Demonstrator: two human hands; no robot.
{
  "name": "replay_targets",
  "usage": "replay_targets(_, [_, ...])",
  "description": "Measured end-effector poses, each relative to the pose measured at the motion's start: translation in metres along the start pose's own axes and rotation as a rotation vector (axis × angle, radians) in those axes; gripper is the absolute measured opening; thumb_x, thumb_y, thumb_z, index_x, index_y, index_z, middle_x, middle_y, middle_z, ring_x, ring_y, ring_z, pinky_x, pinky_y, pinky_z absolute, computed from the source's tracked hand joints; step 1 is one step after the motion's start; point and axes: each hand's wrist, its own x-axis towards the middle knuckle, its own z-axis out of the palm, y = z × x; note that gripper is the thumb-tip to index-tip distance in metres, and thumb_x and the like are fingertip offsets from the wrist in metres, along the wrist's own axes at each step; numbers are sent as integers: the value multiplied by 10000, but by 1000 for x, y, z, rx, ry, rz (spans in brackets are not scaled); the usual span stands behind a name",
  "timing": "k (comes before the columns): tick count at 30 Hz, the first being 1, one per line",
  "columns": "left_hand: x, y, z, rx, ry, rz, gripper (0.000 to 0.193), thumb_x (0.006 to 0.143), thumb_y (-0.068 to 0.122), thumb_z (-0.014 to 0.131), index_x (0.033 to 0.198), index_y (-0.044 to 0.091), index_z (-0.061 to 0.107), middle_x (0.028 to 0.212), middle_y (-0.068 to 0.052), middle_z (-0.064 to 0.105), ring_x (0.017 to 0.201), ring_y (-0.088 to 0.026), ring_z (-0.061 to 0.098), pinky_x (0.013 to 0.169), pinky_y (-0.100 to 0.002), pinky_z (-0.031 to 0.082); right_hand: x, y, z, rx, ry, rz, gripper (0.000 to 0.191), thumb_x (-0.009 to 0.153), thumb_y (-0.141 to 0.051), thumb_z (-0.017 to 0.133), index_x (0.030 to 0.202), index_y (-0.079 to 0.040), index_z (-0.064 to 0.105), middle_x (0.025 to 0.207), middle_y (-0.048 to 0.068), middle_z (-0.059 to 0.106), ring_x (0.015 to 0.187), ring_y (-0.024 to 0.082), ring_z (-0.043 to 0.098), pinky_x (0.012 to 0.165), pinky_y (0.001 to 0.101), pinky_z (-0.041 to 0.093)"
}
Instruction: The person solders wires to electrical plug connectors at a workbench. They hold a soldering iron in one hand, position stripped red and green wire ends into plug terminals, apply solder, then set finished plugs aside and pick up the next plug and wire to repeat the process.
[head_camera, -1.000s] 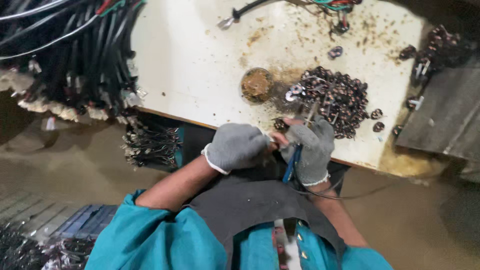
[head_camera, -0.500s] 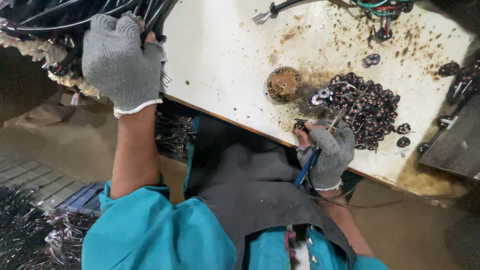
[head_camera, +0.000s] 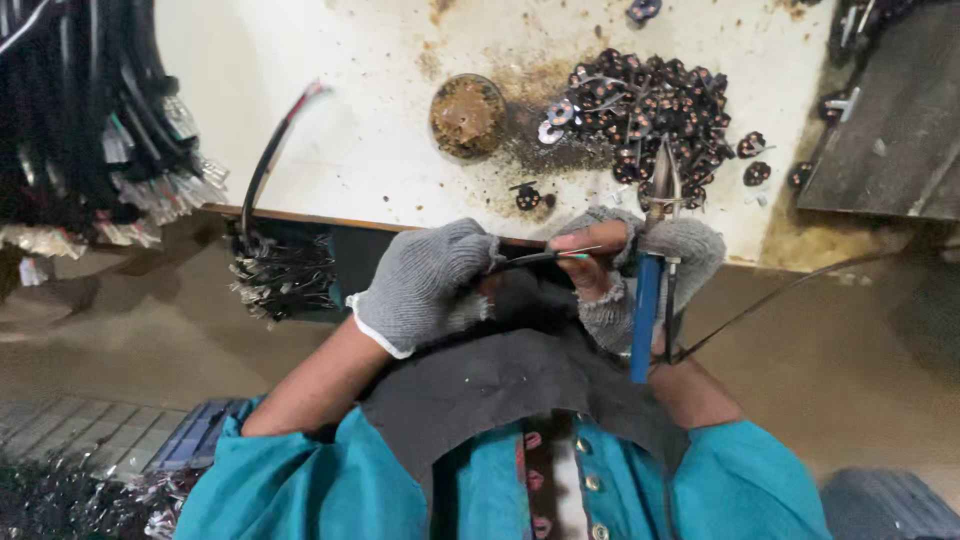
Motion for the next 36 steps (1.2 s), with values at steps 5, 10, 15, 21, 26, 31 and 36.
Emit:
replay_targets(5, [-1,-12,7,24,-63,-33,267,823,227,775,1001,103,620,903,-135,618,810,-383,650,670,-470,509,-10,5,-12,-3,-5,-19,185,1002,-119,729,1150,-37,656,1068,63,680,1000,156,644,926,296,517])
replay_targets(10, [-4,-17,17,30,-102,-88,293,814,248,772,1040,108,648,913,-133,645,827,-377,665,684,-472,523,-2,8,-3,-38,2,60,145,1014,-104,730,1127,-58,651,1053,55,683,973,119,645,906,273,531])
replay_targets(15, [2,-19,37,-253,20,-47,441,907,281,753,1224,27,580,1037,-182,653,940,-408,665,790,-461,546,3,18,11,-46,-93,126,126,975,-98,680,1064,-61,600,1006,45,606,938,119,608,831,266,567])
replay_targets(21, [8,-17,49,-218,78,-171,264,963,250,709,1133,75,607,1021,-156,678,952,-393,678,802,-465,542,10,6,8,65,69,21,152,1030,-142,702,1079,-38,603,1002,48,606,881,130,576,823,275,482])
replay_targets(26, [2,-12,42,125,-15,-220,229,866,218,689,1087,159,688,932,-128,701,891,-368,665,739,-473,519,10,-7,-4,-128,-54,-148,196,954,-150,768,1079,-45,659,870,8,651,800,122,648,731,280,523])
replay_targets(31, [7,-4,48,-643,98,-320,190,1059,228,599,1169,82,653,985,-87,657,921,-190,614,814,-358,517,0,4,1,-474,-3,-344,228,926,-83,780,1121,-108,663,848,59,657,742,198,628,685,343,499])
replay_targets(36, [12,-12,43,-955,-26,-436,232,1036,240,584,1137,39,638,940,0,607,851,-87,519,764,-270,463,1,11,-3,-34,-180,26,230,960,-36,736,1163,-139,702,759,16,665,630,128,613,574,283,485])
